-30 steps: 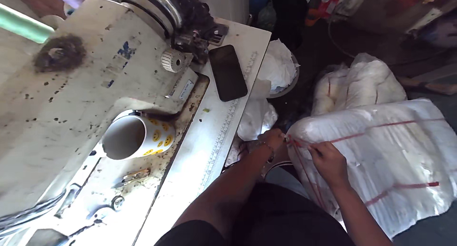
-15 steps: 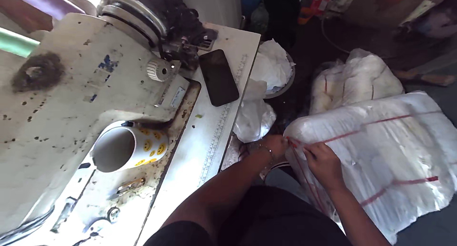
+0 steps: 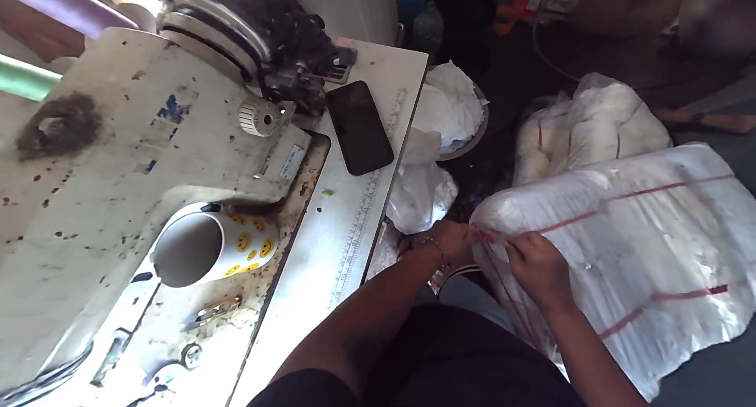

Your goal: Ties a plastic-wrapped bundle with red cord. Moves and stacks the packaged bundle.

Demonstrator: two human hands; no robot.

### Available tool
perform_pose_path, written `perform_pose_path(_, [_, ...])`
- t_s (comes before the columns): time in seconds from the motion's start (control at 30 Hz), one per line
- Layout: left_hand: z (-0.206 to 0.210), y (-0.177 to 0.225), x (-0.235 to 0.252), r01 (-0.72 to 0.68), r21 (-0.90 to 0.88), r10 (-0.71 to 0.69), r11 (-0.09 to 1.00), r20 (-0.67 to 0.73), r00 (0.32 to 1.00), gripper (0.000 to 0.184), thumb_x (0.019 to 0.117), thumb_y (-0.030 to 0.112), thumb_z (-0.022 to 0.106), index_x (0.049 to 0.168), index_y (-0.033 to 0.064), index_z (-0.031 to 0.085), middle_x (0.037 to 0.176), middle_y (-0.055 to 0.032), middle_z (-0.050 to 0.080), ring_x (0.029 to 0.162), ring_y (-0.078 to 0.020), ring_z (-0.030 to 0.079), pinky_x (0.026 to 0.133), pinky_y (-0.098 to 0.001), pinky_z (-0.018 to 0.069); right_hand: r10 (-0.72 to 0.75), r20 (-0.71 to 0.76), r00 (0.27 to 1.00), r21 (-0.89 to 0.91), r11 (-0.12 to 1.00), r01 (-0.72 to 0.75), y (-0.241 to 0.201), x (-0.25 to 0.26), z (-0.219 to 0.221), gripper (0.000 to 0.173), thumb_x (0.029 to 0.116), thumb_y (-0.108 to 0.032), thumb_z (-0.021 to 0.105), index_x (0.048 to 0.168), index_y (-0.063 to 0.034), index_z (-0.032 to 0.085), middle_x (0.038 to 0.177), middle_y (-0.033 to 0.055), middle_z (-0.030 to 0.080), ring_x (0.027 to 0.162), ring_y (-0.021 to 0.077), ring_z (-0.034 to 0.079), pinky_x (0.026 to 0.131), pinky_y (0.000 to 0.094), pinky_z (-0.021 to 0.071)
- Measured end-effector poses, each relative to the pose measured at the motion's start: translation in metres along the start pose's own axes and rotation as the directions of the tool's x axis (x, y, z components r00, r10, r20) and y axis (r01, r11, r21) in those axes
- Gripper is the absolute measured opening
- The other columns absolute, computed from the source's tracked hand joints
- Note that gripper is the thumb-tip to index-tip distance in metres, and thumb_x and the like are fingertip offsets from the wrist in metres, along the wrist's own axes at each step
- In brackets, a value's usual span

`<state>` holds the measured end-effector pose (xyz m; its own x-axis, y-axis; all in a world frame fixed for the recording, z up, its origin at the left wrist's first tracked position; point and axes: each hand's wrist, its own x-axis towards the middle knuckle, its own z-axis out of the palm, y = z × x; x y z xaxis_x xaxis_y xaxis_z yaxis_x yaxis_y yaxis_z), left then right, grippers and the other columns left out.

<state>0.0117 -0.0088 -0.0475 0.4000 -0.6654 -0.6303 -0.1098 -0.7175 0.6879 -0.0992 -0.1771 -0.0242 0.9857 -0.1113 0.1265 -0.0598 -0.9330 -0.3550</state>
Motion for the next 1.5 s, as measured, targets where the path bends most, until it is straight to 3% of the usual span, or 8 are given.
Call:
perform_pose_path(0.17, [-0.004, 0.002, -0.012, -0.058, 0.061, 0.057, 0.996, 0.024, 0.998, 0.053, 0.1134, 0.031, 0.031, 0.116, -0.0083, 0.066, 0.112, -0.0285, 0.069, 0.113, -0.042, 0.065, 0.101, -0.0587, 0.0441, -0.011, -0.035, 0.999, 0.008, 1.0, 0.011, 0.001, -0.003, -0.003, 0.021, 0.0904, -0.015, 0.062, 0.088, -0.0016, 0.078, 0.081, 0.0156, 0.069, 0.074, 0.033, 0.07, 0.066, 0.048, 0.0586])
perform_pose_path(0.27, [-0.001, -0.007, 0.001, -0.043, -0.277, 0.025, 0.96, -0.068, 0.997, 0.046, 0.1126, 0.025, 0.038, 0.115, -0.0111, 0.065, 0.119, -0.0283, 0.063, 0.114, -0.0373, 0.06, 0.103, -0.0503, 0.0453, -0.011, -0.012, 1.0, 0.029, 1.0, 0.011, 0.001, -0.003, 0.0, 0.019, 0.0904, -0.014, 0.063, 0.089, -0.0017, 0.078, 0.083, 0.016, 0.07, 0.077, 0.0342, 0.071, 0.069, 0.0502, 0.0587])
perform_pose_path(0.37, [0.004, -0.006, 0.019, -0.012, -0.813, -0.167, 0.583, -0.134, 0.977, 0.034, 0.1105, 0.017, 0.04, 0.13, -0.0037, 0.059, 0.105, -0.0129, 0.062, 0.09, -0.0177, 0.058, 0.083, -0.0323, 0.05, -0.033, -0.015, 0.999, 0.019, 0.999, 0.034, -0.001, 0.002, 0.006, 0.021, 0.0911, -0.015, 0.061, 0.09, -0.0024, 0.078, 0.082, 0.0162, 0.07, 0.076, 0.0352, 0.07, 0.068, 0.0512, 0.0582])
perform_pose_path(0.43, [0.01, 0.01, 0.022, 0.011, -0.982, -0.26, 0.19, -0.04, 0.965, 0.032, 0.1123, 0.025, 0.035, 0.106, 0.007, 0.061, 0.069, 0.0038, 0.045, 0.054, -0.0057, 0.042, 0.053, -0.0188, 0.0395, -0.038, -0.021, 0.999, 0.007, 0.999, 0.038, -0.001, 0.003, 0.005, 0.022, 0.0915, -0.016, 0.06, 0.089, -0.0022, 0.078, 0.082, 0.0163, 0.069, 0.076, 0.0356, 0.07, 0.067, 0.051, 0.0576])
perform_pose_path(0.5, [0.015, 0.008, 0.023, 0.027, -0.999, -0.229, -0.025, 0.032, 0.973, 0.041, 0.1129, 0.035, 0.031, 0.088, 0.011, 0.053, 0.062, 0.0051, 0.043, 0.046, -0.005, 0.037, 0.046, -0.0178, 0.0365, -0.047, -0.024, 0.999, -0.009, 0.999, 0.047, 0.0, 0.002, 0.006, 0.023, 0.0918, -0.016, 0.06, 0.088, -0.0022, 0.078, 0.082, 0.0165, 0.069, 0.075, 0.0356, 0.07, 0.066, 0.0505, 0.0578])
perform_pose_path(1.1, [-0.001, 0.011, 0.008, 0.131, -0.985, -0.501, 0.116, 0.055, 0.863, 0.039, 0.1125, 0.033, 0.036, 0.088, 0.0073, 0.052, 0.062, 0.0015, 0.043, 0.045, -0.0074, 0.036, 0.044, -0.0211, 0.0355, -0.046, -0.029, 0.999, -0.004, 0.999, 0.046, 0.002, -0.003, 0.001, 0.023, 0.0922, -0.019, 0.06, 0.089, -0.0049, 0.079, 0.081, 0.0131, 0.07, 0.077, 0.0334, 0.071, 0.068, 0.0501, 0.0584])
perform_pose_path(1.37, [-0.015, 0.014, 0.053, -0.067, -0.99, -0.523, -0.126, 0.009, 0.852, 0.031, 0.1102, 0.025, 0.035, 0.083, 0.0132, 0.046, 0.063, 0.0033, 0.043, 0.046, -0.0061, 0.038, 0.047, -0.0192, 0.0392, -0.042, -0.029, 0.999, -0.007, 0.999, 0.042, -0.002, 0.005, 0.008, 0.018, 0.0909, -0.013, 0.064, 0.088, -0.0024, 0.078, 0.083, 0.0163, 0.071, 0.078, 0.0361, 0.071, 0.069, 0.0525, 0.0581])
perform_pose_path(1.5, [0.006, 0.008, 0.026, -0.157, -0.985, -0.465, 0.076, -0.174, 0.868, 0.035, 0.1114, 0.027, 0.04, 0.142, 0.0106, 0.046, 0.125, -0.0048, 0.055, 0.089, -0.0109, 0.056, 0.078, -0.027, 0.0488, -0.043, -0.02, 0.999, -0.007, 0.999, 0.043, -0.002, 0.004, 0.007, 0.02, 0.0899, -0.013, 0.062, 0.089, -0.0026, 0.079, 0.082, 0.0167, 0.07, 0.076, 0.0369, 0.07, 0.067, 0.0526, 0.0573])
